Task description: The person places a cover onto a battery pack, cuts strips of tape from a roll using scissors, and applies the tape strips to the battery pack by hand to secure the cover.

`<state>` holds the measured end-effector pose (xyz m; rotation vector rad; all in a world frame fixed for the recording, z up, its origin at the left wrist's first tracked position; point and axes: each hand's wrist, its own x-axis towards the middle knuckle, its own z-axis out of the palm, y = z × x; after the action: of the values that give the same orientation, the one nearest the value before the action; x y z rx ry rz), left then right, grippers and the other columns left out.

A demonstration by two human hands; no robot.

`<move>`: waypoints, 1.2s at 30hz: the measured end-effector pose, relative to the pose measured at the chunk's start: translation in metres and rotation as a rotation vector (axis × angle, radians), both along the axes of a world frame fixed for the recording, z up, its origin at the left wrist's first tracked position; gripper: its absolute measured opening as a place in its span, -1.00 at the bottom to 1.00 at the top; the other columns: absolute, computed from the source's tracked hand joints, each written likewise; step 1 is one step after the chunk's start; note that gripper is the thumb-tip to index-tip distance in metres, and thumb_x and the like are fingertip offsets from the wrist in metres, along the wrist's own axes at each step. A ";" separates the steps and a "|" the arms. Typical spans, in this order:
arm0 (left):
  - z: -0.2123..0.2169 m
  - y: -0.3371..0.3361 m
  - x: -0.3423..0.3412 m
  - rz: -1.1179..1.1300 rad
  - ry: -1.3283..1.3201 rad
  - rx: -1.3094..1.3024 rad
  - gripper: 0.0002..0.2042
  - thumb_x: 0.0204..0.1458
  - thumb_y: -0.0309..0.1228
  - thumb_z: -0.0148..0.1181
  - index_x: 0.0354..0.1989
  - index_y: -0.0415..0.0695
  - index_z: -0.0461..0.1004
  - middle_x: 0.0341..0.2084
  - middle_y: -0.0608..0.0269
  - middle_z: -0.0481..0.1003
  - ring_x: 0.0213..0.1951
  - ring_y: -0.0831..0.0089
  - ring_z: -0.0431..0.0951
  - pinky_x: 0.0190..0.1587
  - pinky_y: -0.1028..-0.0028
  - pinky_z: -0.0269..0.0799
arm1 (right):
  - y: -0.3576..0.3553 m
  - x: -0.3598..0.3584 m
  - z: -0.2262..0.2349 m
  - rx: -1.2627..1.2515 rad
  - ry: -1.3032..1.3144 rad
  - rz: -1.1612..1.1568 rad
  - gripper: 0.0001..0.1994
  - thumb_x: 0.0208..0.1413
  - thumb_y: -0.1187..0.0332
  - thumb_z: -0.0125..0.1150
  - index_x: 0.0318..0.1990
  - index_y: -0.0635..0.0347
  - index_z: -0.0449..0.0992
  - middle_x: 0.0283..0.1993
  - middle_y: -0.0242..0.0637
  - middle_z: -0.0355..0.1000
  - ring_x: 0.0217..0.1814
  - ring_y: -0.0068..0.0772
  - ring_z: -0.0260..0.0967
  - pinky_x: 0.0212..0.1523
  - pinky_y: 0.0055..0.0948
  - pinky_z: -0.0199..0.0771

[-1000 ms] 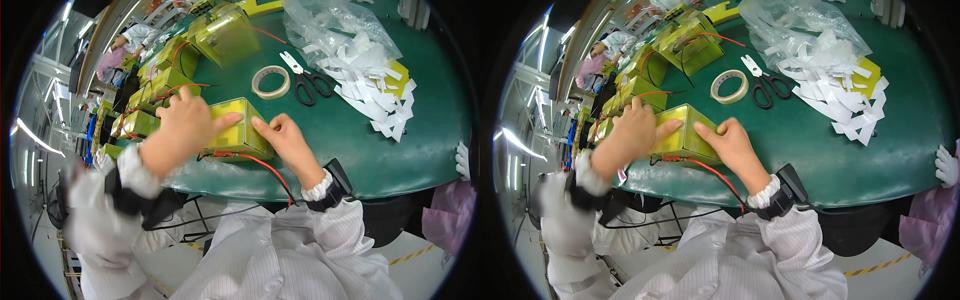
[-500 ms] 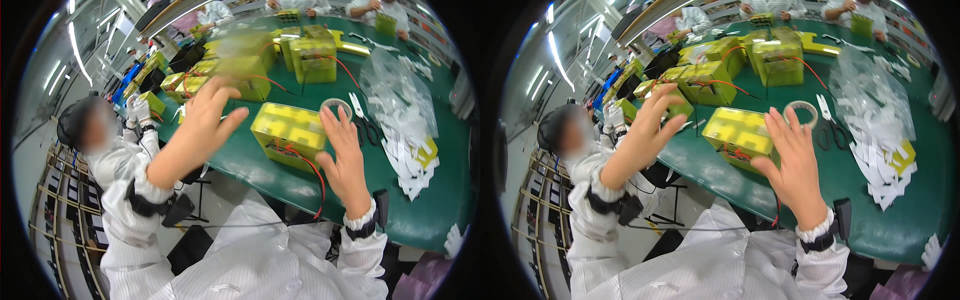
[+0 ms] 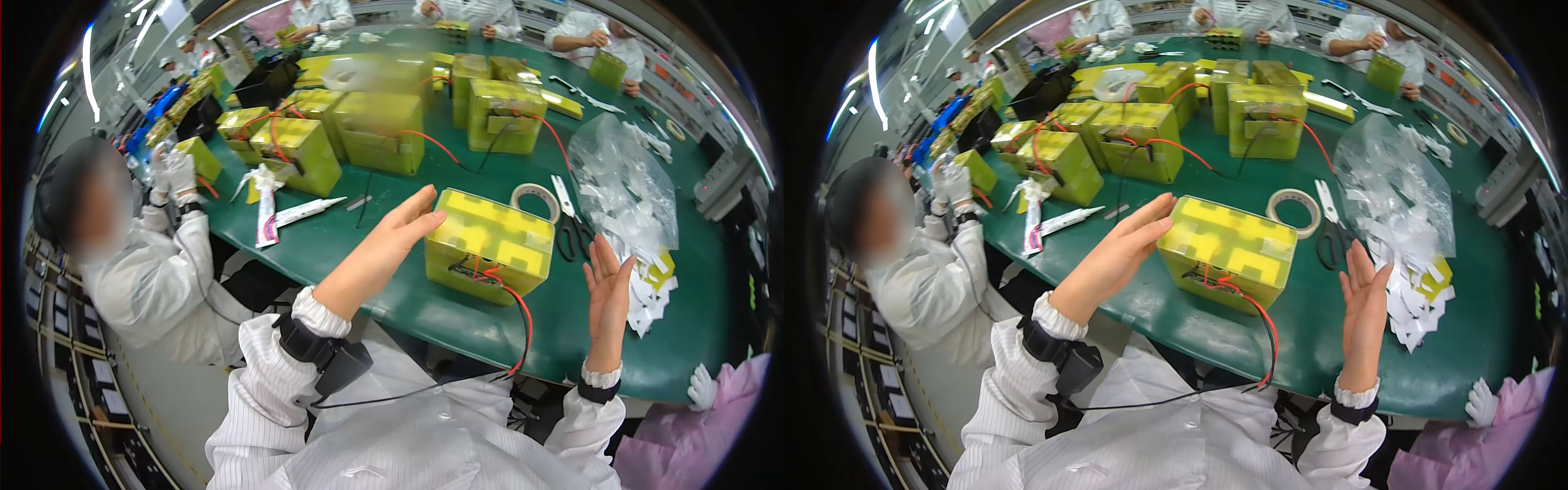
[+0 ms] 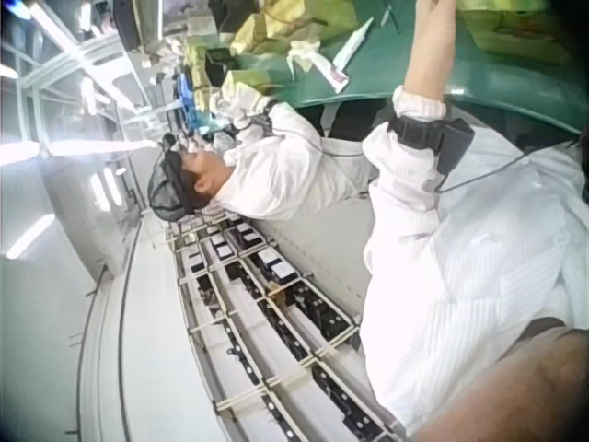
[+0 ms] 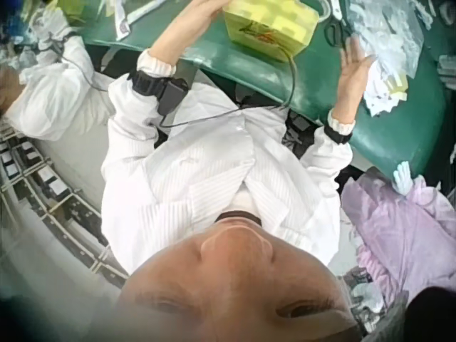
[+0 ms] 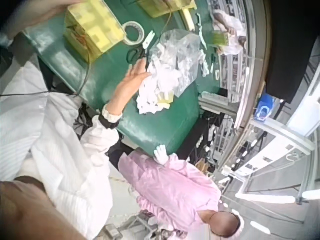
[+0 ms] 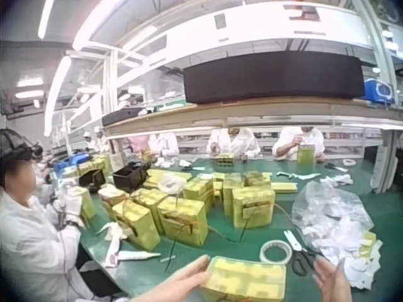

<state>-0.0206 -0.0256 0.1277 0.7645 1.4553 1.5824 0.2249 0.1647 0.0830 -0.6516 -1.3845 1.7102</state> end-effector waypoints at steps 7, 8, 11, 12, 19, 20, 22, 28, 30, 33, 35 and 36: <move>-0.012 0.025 -0.026 -0.226 -0.074 0.098 -0.50 -0.03 -0.36 0.12 0.08 -0.29 0.16 -0.06 0.21 0.31 -0.01 0.49 0.28 0.06 0.53 0.12 | 0.028 0.012 -0.008 0.201 -0.511 -0.061 -0.60 0.12 0.12 -0.06 -0.09 0.31 0.41 -0.10 -0.19 0.40 -0.06 -0.40 0.34 -0.11 -0.46 0.30; -0.008 0.022 -0.026 -0.197 -0.037 0.109 -0.50 -0.04 -0.35 0.13 0.05 -0.32 0.18 -0.10 0.19 0.32 -0.03 0.47 0.29 0.05 0.52 0.12 | 0.040 0.004 -0.017 0.282 -0.591 -0.079 -0.66 0.08 0.20 0.03 -0.14 0.30 0.45 -0.17 -0.19 0.44 -0.14 -0.44 0.38 -0.17 -0.47 0.33; -0.013 0.024 -0.025 -0.195 -0.038 0.096 -0.52 -0.02 -0.33 0.11 0.04 -0.30 0.19 -0.09 0.19 0.32 -0.02 0.46 0.28 0.06 0.52 0.11 | 0.053 -0.020 -0.030 0.465 -0.738 -0.154 -0.76 -0.02 0.33 0.13 -0.21 0.28 0.48 -0.24 -0.13 0.44 -0.23 -0.32 0.40 -0.20 -0.38 0.35; -0.014 0.026 -0.024 -0.198 -0.038 0.090 -0.52 0.00 -0.31 0.09 0.06 -0.29 0.18 -0.05 0.16 0.30 0.03 0.43 0.24 0.09 0.53 0.07 | 0.063 -0.023 -0.042 0.670 -0.829 -0.216 -0.74 -0.07 0.36 0.16 -0.21 0.28 0.46 -0.26 -0.08 0.43 -0.24 -0.23 0.39 -0.20 -0.33 0.35; 0.008 0.034 -0.067 -0.172 0.137 0.058 -0.43 0.15 0.01 -0.37 0.18 -0.19 0.06 0.18 0.21 0.08 0.22 0.35 0.01 0.22 0.32 -0.16 | 0.074 -0.039 -0.037 0.782 -1.152 -0.212 -0.51 -0.29 0.40 0.24 -0.11 0.33 0.29 -0.34 0.07 0.39 -0.28 -0.01 0.36 -0.20 -0.21 0.34; 0.018 0.048 -0.078 -0.273 0.244 0.022 -0.43 0.15 0.01 -0.41 0.18 -0.18 0.08 0.17 0.21 0.09 0.23 0.34 0.00 0.23 0.29 -0.20 | 0.071 -0.037 -0.029 0.599 -1.136 -0.134 -0.51 -0.31 0.42 0.23 -0.12 0.36 0.29 -0.36 0.06 0.38 -0.32 0.01 0.36 -0.22 -0.20 0.34; 0.037 0.075 -0.089 -0.414 0.374 -0.155 -0.49 0.16 -0.05 -0.34 0.11 -0.18 0.20 0.11 0.20 0.20 0.18 0.39 0.11 0.19 0.34 -0.06 | 0.062 -0.016 -0.022 0.296 -0.873 -0.042 -0.47 -0.29 0.43 0.18 -0.06 0.40 0.25 -0.34 -0.11 0.40 -0.40 -0.30 0.35 -0.34 -0.41 0.33; 0.042 0.169 -0.088 -0.866 0.840 -0.440 -0.46 0.04 -0.03 -0.06 0.10 -0.16 0.24 0.05 0.18 0.27 0.10 0.39 0.21 0.13 0.45 0.07 | -0.028 0.072 -0.006 -0.257 -0.014 0.071 -0.34 -0.13 0.45 0.21 0.17 0.34 0.07 -0.21 -0.19 0.38 -0.43 -0.58 0.25 -0.44 -0.64 0.25; 0.023 0.198 -0.077 -1.120 0.860 -0.459 -0.45 -0.03 -0.09 0.07 0.11 -0.14 0.23 0.06 0.15 0.26 0.09 0.33 0.23 0.13 0.45 0.08 | -0.052 0.100 -0.010 -0.196 -0.081 -0.007 -0.24 -0.25 0.09 0.34 0.06 0.41 0.18 -0.44 -0.39 0.28 -0.56 -0.64 0.16 -0.56 -0.68 0.13; -0.008 0.216 -0.079 -1.242 1.054 -0.249 -0.44 -0.09 -0.13 0.15 0.09 -0.10 0.25 0.07 0.10 0.25 0.08 0.27 0.24 0.13 0.41 0.09 | -0.086 0.126 -0.006 -0.354 -0.047 -0.184 -0.07 -0.37 -0.12 0.35 0.07 0.44 0.14 -0.50 -0.40 0.21 -0.60 -0.63 0.14 -0.63 -0.68 0.08; -0.037 0.227 -0.085 -1.256 1.289 -0.010 -0.45 -0.17 -0.16 0.23 0.05 -0.05 0.30 0.08 0.07 0.20 0.10 0.16 0.19 0.11 0.31 0.12 | -0.099 0.144 -0.009 -0.352 0.002 -0.203 -0.09 -0.30 -0.11 0.31 0.09 0.42 0.11 -0.51 -0.40 0.19 -0.60 -0.61 0.15 -0.64 -0.67 0.08; -0.047 0.228 -0.079 -1.218 1.414 0.092 -0.46 -0.19 -0.17 0.24 0.03 -0.04 0.32 0.09 0.08 0.19 0.10 0.13 0.17 0.10 0.28 0.12 | -0.103 0.155 -0.014 -0.365 0.030 -0.237 -0.10 -0.28 -0.12 0.30 0.10 0.41 0.10 -0.51 -0.41 0.19 -0.59 -0.60 0.16 -0.64 -0.67 0.08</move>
<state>-0.0993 0.2028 0.0806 2.4568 1.1482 -0.0166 0.3797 0.0619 0.0693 -0.9477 -0.9364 1.7825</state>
